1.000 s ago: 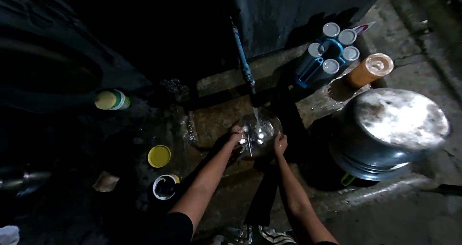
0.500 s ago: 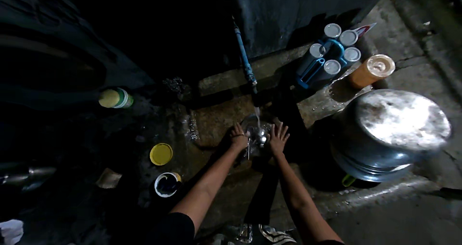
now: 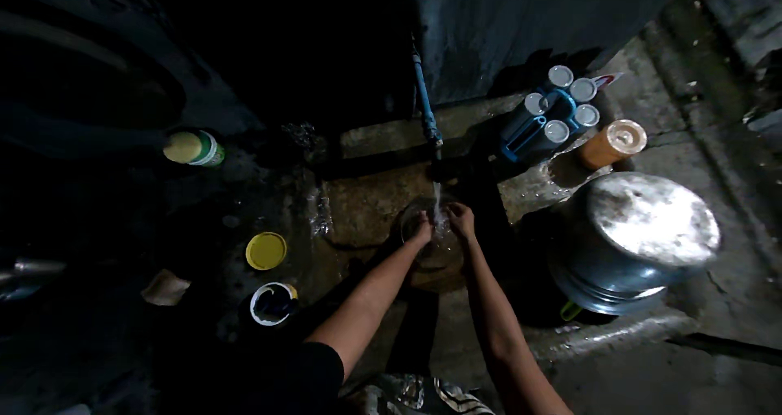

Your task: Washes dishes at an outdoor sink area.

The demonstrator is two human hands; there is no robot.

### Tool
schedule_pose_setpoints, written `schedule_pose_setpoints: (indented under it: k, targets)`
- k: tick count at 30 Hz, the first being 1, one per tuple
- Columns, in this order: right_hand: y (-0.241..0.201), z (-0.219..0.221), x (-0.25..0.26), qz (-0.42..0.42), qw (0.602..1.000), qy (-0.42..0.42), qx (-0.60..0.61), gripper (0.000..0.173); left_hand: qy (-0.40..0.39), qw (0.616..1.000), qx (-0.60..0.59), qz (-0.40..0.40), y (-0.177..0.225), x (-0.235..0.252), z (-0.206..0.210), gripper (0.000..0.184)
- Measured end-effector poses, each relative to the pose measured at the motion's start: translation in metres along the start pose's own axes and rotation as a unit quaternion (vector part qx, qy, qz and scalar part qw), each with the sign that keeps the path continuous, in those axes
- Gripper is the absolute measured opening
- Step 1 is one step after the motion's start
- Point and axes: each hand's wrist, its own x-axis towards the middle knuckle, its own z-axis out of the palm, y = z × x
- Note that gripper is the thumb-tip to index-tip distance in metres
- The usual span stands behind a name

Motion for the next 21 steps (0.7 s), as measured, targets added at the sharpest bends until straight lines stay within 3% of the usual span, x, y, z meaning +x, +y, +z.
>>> schedule_pose_setpoints:
  k: [2, 4, 6, 8, 10, 12, 13, 14, 16, 17, 19, 21]
  targets:
    - [0.032, 0.016, -0.009, -0.008, 0.989, 0.065, -0.133, 0.037, 0.066, 0.996, -0.061, 0.012, 0.011, 0.012, -0.009, 0.079]
    - [0.07, 0.042, -0.022, -0.067, 0.964, -0.032, -0.255, 0.055, 0.14, 0.99, 0.016, 0.015, 0.011, 0.006, -0.025, 0.082]
    - [0.098, 0.06, -0.022, -0.212, 0.901, -0.169, -0.339, 0.057, 0.188, 0.977, 0.096, -0.009, -0.001, -0.004, -0.04, 0.074]
    - [0.096, 0.059, -0.001, -0.29, 0.865, -0.191, -0.363, 0.057, 0.198, 0.965, 0.169, -0.028, -0.015, -0.011, -0.051, 0.071]
    - [0.085, 0.058, 0.017, -0.219, 0.902, -0.101, -0.358, 0.06, 0.205, 0.953, 0.22, -0.026, -0.03, -0.018, -0.053, 0.067]
    - [0.08, 0.085, 0.034, -0.175, 0.923, 0.02, -0.342, 0.066, 0.22, 0.953, 0.205, -0.035, -0.034, -0.019, -0.05, 0.068]
    - [0.076, 0.1, 0.034, -0.183, 0.926, 0.015, -0.329, 0.066, 0.219, 0.955, 0.194, -0.052, -0.034, -0.02, -0.049, 0.07]
    - [0.072, 0.109, 0.03, -0.198, 0.926, -0.043, -0.319, 0.065, 0.214, 0.959, 0.173, -0.065, -0.034, -0.02, -0.048, 0.07]
    - [0.065, 0.096, 0.024, -0.222, 0.915, -0.108, -0.32, 0.06, 0.199, 0.97, 0.121, -0.072, -0.032, -0.015, -0.05, 0.07]
    - [0.064, 0.082, 0.018, -0.191, 0.921, -0.079, -0.329, 0.059, 0.194, 0.973, 0.103, -0.072, -0.033, -0.013, -0.052, 0.068]
    - [0.084, 0.062, 0.013, -0.11, 0.93, 0.063, -0.346, 0.059, 0.182, 0.975, 0.094, -0.086, -0.034, -0.01, -0.057, 0.065]
    - [0.11, 0.057, 0.018, -0.099, 0.912, 0.169, -0.359, 0.061, 0.176, 0.978, 0.07, -0.085, -0.033, -0.01, -0.057, 0.063]
